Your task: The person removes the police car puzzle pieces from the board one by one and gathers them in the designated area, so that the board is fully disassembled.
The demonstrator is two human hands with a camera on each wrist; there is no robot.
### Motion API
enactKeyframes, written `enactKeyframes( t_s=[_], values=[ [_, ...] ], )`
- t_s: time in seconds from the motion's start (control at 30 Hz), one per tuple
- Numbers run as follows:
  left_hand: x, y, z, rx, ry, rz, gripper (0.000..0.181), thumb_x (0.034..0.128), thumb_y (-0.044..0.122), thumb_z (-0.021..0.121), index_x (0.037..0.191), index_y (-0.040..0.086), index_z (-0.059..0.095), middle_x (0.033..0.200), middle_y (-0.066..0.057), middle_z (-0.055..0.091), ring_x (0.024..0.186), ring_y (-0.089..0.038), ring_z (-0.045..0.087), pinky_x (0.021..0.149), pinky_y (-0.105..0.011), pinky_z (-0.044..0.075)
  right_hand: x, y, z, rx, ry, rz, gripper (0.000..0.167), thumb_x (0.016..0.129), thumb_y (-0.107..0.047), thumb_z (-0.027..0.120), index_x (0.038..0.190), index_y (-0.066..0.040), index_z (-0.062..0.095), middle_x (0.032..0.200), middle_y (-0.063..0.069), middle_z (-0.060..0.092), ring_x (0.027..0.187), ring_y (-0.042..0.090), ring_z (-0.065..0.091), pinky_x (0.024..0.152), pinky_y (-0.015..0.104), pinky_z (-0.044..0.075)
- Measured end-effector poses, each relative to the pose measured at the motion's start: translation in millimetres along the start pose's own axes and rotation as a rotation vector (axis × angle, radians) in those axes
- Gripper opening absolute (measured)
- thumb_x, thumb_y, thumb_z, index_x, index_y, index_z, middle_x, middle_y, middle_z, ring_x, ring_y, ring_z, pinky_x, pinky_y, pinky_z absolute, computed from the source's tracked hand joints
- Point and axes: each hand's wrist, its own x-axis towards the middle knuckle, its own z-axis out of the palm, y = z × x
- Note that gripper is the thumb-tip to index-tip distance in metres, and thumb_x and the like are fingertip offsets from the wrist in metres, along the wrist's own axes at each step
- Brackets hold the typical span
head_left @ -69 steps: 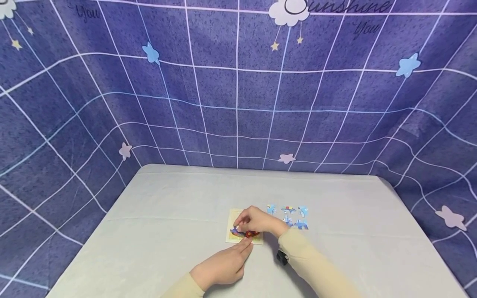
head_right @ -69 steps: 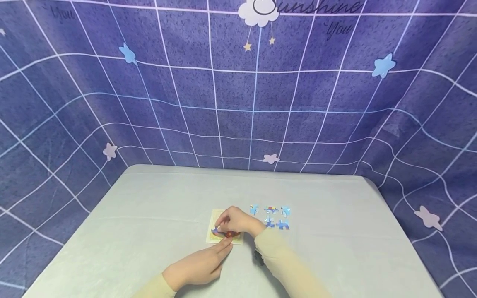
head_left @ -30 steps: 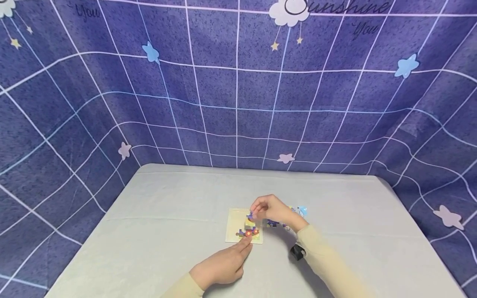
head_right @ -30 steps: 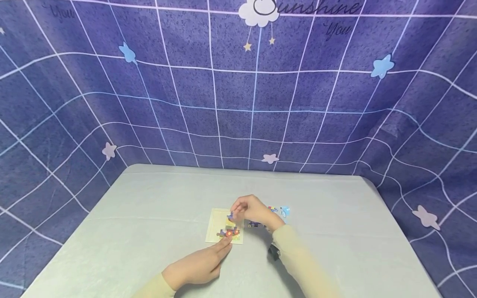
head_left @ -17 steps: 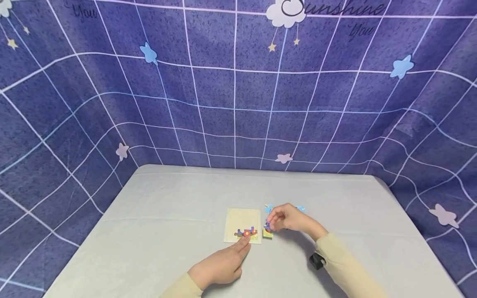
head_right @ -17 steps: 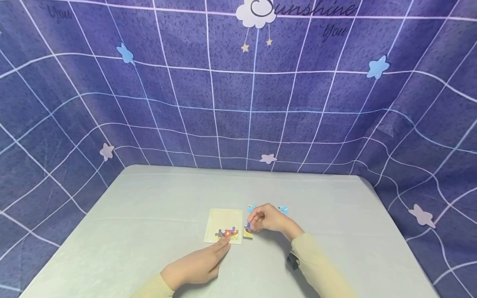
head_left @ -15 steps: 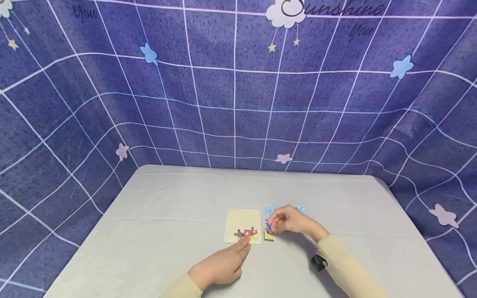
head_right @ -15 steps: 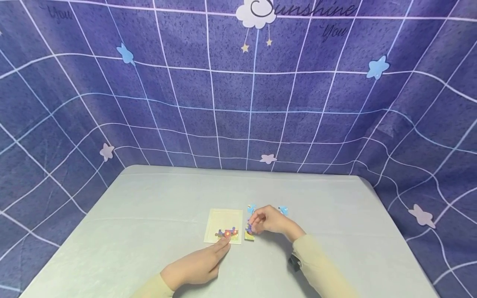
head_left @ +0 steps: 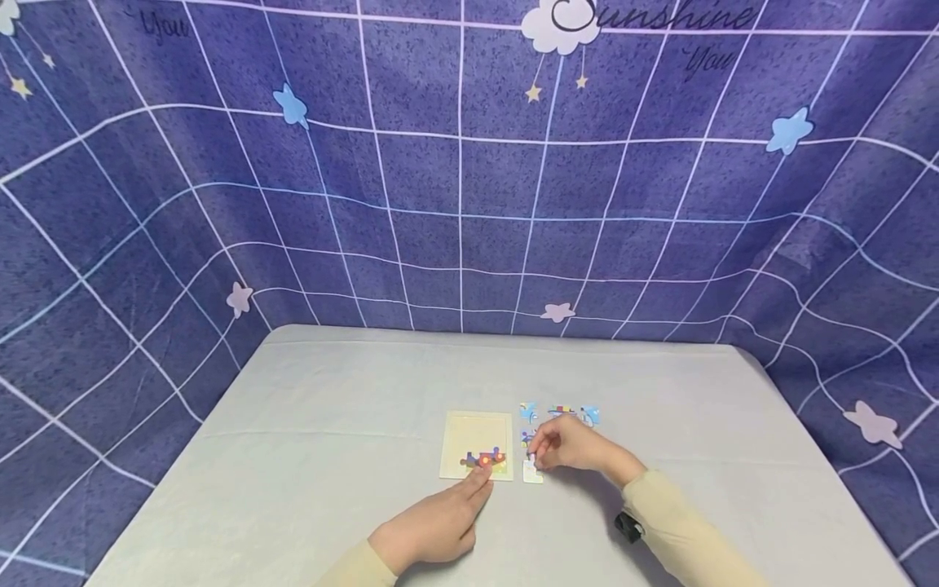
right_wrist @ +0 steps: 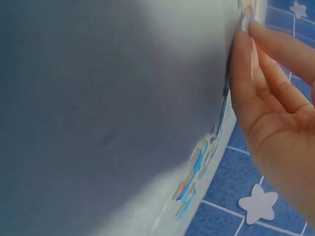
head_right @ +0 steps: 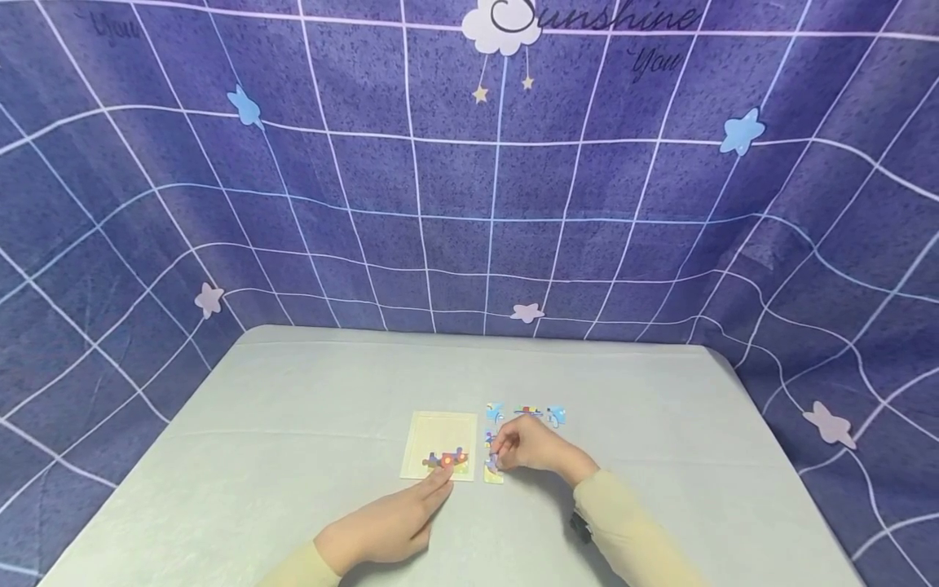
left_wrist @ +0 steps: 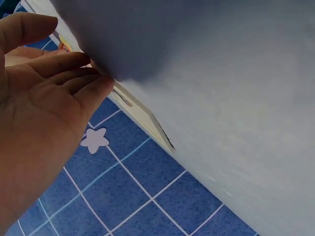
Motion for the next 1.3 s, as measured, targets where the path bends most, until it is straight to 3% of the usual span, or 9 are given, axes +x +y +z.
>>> enactKeyframes(
  t_s=[0.2,0.47,0.63,0.8,1.3],
  values=[
    [-0.9,-2.0,2.4,-0.010,-0.007,0.002,0.059,0.0920,0.023,0.055,0.141,-0.007,0.042,0.151,-0.022,0.032,0.141,-0.028,0.030,0.113,-0.036,0.032,1.7,-4,0,-0.103,0.007,-0.037,0.016,0.072,0.014,0.067,0.083,0.003,0.070,0.069,0.004,0.065,0.062,0.002,0.055,0.058,0.019,0.053],
    [1.1,5.1,0.4,0.022,-0.001,0.044,0.061,0.0930,0.025,0.054,0.143,-0.006,0.039,0.152,-0.021,0.031,0.142,-0.028,0.029,0.113,-0.036,0.032,17.3,-13,-10,-0.005,0.046,-0.046,0.015,0.083,0.005,0.067,0.098,0.008,0.069,0.087,0.017,0.070,0.076,0.016,0.066,0.070,0.022,0.056],
    [9.1,11.2,-0.1,0.042,-0.023,0.058,0.061,0.0929,0.025,0.056,0.143,-0.006,0.039,0.153,-0.021,0.030,0.142,-0.028,0.029,0.112,-0.035,0.033,36.4,-15,4,0.057,0.006,-0.036,0.019,0.085,0.004,0.066,0.103,0.008,0.068,0.096,0.020,0.071,0.084,0.020,0.068,0.073,0.021,0.056],
    [14.6,14.2,0.2,0.071,-0.025,0.064,0.061,0.0921,0.024,0.056,0.141,-0.008,0.040,0.151,-0.024,0.031,0.141,-0.030,0.029,0.113,-0.036,0.032,51.2,-23,23,0.052,-0.062,-0.035,0.019,0.085,0.005,0.066,0.103,0.005,0.070,0.094,0.015,0.072,0.084,0.018,0.067,0.074,0.020,0.055],
    [16.1,15.7,-2.2,0.031,-0.083,0.047,0.060,0.0932,0.023,0.055,0.141,-0.008,0.040,0.150,-0.023,0.033,0.142,-0.028,0.028,0.114,-0.034,0.030,60.6,-31,40,0.014,-0.098,-0.003,0.017,0.084,0.004,0.067,0.099,0.001,0.072,0.082,0.008,0.070,0.072,0.013,0.063,0.064,0.021,0.053]
  ],
)
